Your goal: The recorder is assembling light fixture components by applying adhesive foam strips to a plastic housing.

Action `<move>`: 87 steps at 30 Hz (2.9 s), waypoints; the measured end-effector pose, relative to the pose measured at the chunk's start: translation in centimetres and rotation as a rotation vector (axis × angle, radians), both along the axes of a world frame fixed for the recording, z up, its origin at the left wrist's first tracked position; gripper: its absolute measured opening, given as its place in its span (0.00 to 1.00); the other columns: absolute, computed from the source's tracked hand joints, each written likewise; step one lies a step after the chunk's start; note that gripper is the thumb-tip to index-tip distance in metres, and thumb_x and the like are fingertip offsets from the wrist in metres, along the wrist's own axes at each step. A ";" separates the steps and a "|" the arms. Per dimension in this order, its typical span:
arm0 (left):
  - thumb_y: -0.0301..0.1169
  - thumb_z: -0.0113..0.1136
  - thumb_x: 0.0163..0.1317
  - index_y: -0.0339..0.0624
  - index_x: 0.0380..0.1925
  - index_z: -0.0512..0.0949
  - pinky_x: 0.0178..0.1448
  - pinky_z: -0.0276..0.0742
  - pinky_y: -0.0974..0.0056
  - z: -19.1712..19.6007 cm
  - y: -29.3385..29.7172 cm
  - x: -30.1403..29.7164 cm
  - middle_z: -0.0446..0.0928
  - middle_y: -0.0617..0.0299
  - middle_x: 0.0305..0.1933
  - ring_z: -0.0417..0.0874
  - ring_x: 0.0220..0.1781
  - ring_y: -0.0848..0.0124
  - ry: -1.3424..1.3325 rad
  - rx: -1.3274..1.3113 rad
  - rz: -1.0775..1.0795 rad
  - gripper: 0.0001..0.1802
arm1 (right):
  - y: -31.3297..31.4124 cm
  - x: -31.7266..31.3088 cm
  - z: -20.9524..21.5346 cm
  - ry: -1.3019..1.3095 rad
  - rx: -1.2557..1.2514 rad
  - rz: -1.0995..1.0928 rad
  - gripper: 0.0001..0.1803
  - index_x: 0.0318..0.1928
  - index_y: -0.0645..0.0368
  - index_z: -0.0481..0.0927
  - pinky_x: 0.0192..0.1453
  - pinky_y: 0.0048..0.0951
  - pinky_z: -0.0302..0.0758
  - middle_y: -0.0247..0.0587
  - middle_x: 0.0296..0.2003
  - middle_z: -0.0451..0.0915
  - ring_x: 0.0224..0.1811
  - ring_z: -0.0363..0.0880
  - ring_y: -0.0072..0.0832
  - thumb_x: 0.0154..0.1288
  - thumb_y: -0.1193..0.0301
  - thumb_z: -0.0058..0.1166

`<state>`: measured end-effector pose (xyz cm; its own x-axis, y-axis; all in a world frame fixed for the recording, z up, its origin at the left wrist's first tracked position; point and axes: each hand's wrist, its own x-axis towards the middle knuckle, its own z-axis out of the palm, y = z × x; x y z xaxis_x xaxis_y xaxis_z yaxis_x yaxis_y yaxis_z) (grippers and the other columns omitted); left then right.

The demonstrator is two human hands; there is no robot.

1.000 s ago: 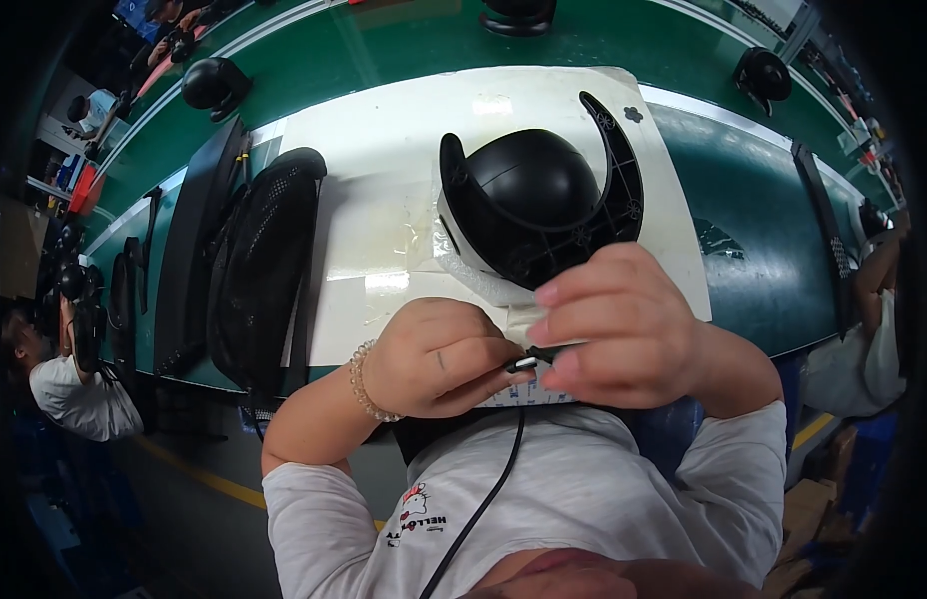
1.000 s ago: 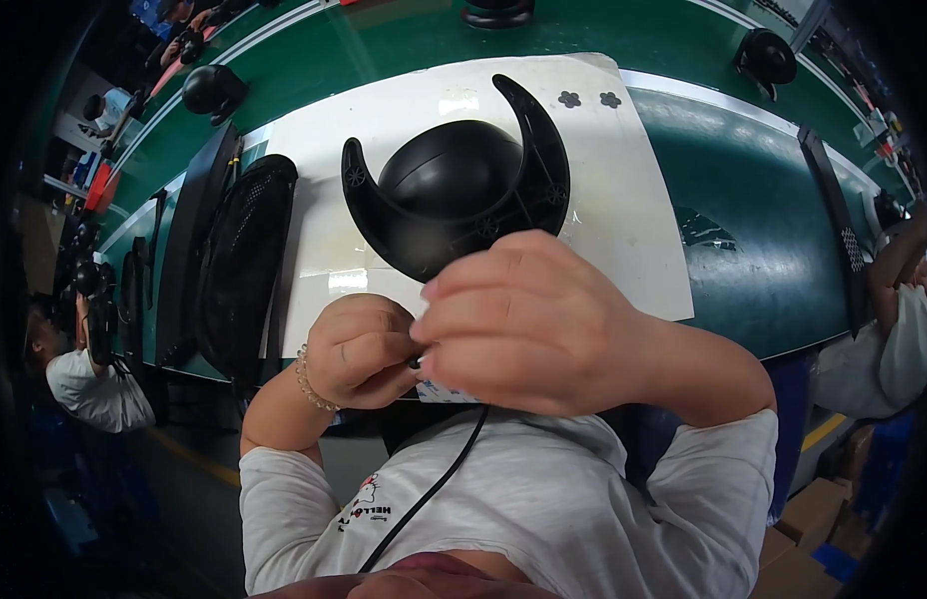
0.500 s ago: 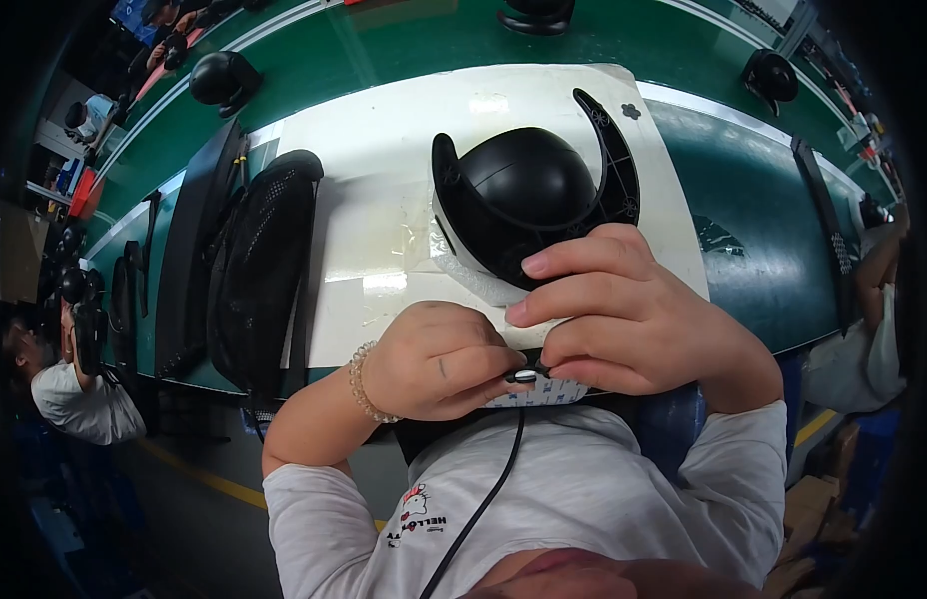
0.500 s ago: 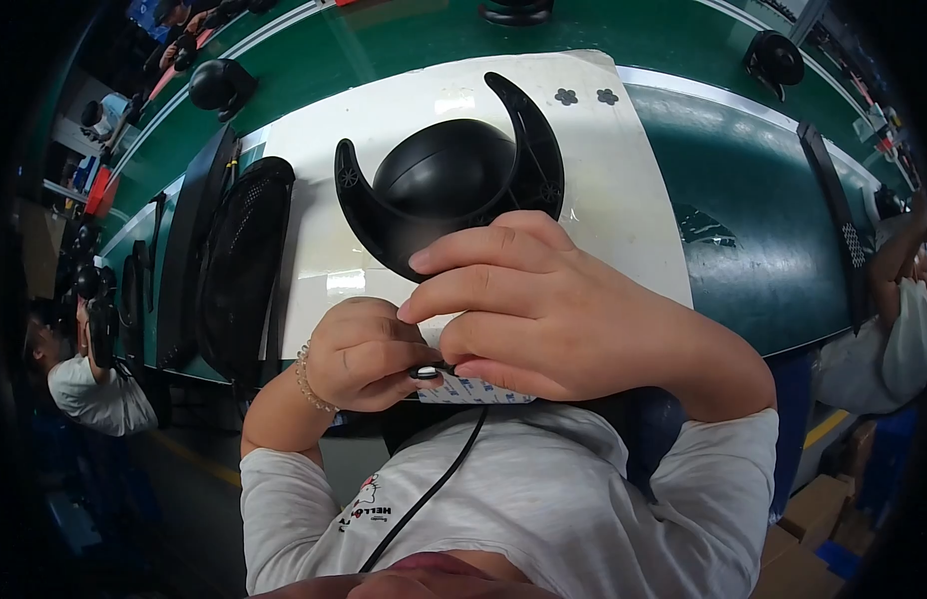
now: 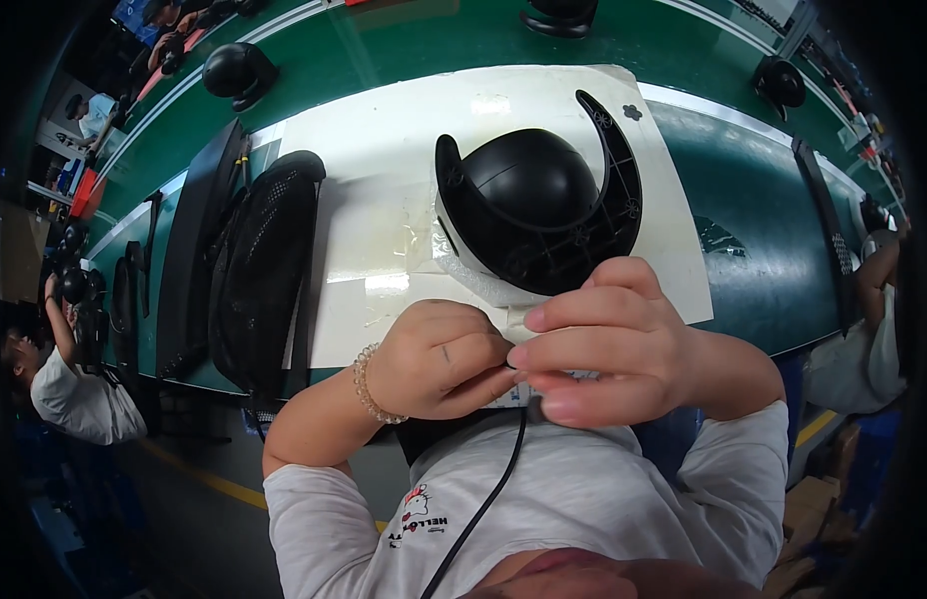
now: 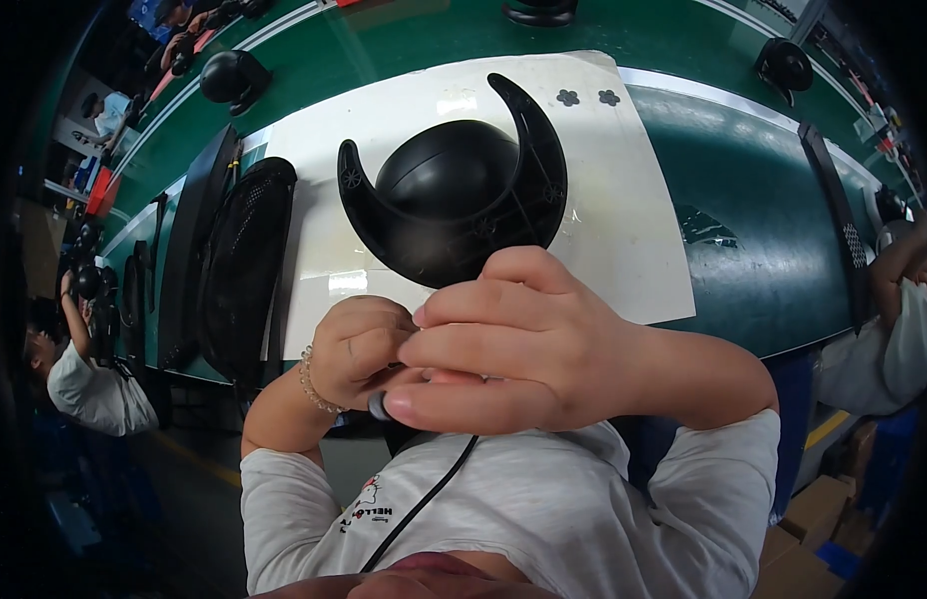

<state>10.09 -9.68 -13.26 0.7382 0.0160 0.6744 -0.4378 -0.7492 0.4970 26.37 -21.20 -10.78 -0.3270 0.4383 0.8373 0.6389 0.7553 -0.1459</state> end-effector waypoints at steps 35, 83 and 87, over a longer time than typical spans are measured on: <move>0.27 0.69 0.37 0.43 0.26 0.77 0.27 0.70 0.67 -0.6 0.3 1.3 0.75 0.61 0.34 0.75 0.27 0.67 -0.135 0.154 0.199 0.13 | -0.7 3.3 2.8 -0.147 -0.306 -0.446 0.26 0.51 0.58 0.69 0.26 0.24 0.68 0.35 0.29 0.79 0.21 0.73 0.25 0.48 0.85 0.55; 0.28 0.68 0.40 0.41 0.23 0.77 0.30 0.71 0.66 -0.4 0.4 1.3 0.75 0.60 0.32 0.75 0.28 0.65 -0.093 0.146 0.270 0.10 | -5.3 2.1 0.8 -0.169 -0.345 -0.432 0.24 0.49 0.54 0.74 0.55 0.37 0.64 0.39 0.51 0.73 0.52 0.70 0.36 0.47 0.76 0.55; 0.28 0.68 0.40 0.41 0.22 0.76 0.31 0.72 0.64 0.1 0.2 0.6 0.75 0.60 0.33 0.76 0.30 0.63 -0.059 0.142 0.268 0.10 | -12.5 3.0 -4.9 0.508 -0.879 0.088 0.10 0.36 0.62 0.79 0.47 0.37 0.71 0.45 0.35 0.79 0.41 0.77 0.36 0.50 0.74 0.56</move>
